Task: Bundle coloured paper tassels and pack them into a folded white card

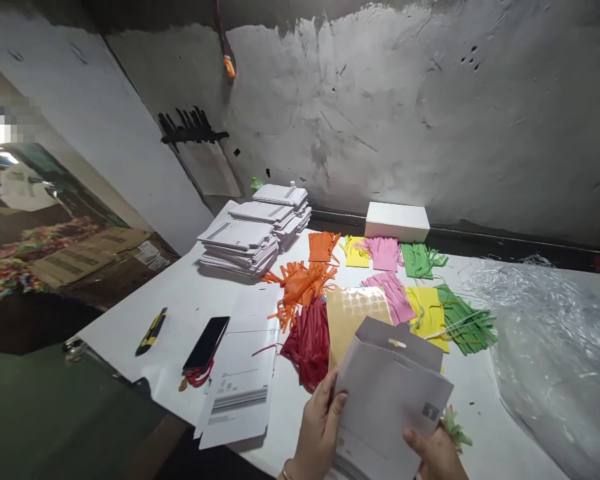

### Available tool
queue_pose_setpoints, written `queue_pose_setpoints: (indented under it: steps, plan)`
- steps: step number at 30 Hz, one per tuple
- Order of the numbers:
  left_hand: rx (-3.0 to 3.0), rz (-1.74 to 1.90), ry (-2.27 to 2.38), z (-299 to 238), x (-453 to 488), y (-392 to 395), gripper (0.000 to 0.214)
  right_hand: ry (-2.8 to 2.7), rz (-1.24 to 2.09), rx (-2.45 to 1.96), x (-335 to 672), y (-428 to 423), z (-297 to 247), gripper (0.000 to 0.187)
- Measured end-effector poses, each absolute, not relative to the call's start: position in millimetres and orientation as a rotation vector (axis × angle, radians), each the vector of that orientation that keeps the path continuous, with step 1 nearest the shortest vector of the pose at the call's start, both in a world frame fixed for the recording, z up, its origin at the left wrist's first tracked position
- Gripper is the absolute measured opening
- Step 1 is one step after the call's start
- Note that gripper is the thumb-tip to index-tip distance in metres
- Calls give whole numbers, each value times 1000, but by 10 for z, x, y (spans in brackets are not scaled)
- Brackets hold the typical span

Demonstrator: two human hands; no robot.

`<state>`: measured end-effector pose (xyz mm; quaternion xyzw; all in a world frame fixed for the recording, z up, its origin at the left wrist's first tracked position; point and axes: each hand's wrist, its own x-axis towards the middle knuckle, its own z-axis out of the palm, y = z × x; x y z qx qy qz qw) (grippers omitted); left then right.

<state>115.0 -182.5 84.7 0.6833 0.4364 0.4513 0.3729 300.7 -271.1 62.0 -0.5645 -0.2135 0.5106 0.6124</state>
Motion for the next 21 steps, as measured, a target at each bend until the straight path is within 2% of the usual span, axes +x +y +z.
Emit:
queue_pose_setpoints:
  steps: [3, 6, 8, 10, 12, 15, 17, 21]
  plan:
    - [1882, 1198, 1127, 883, 1140, -1854, 40, -445, 1123, -1283, 3048, -2620, 740, 53]
    - [2028, 1217, 1118, 950, 1085, -1848, 46, -561, 481, -1284, 3185, -2516, 1029, 41]
    - [2127, 1203, 1075, 995, 1055, -1860, 50, -853, 57, -1289, 3274, -2473, 1277, 37]
    - [2217, 1172, 1019, 1029, 1039, -1899, 52, -1344, -119, -1284, 3305, -2440, 1528, 43]
    - [2307, 1143, 962, 1052, 1026, -1963, 53, -1718, -53, -1280, 3270, -2402, 1742, 37]
    - [2391, 1130, 963, 1082, 1004, -2087, 54, -1843, 221, -1301, 3165, -2352, 1940, 6]
    - [2403, 1145, 1004, 1107, 1003, -2173, 55, -1872, 392, -1306, 3092, -2348, 1993, 14]
    - [2376, 1217, 923, 1169, 1079, -2283, 57, -1947, 506, -1248, 2939, -2403, 2022, 15]
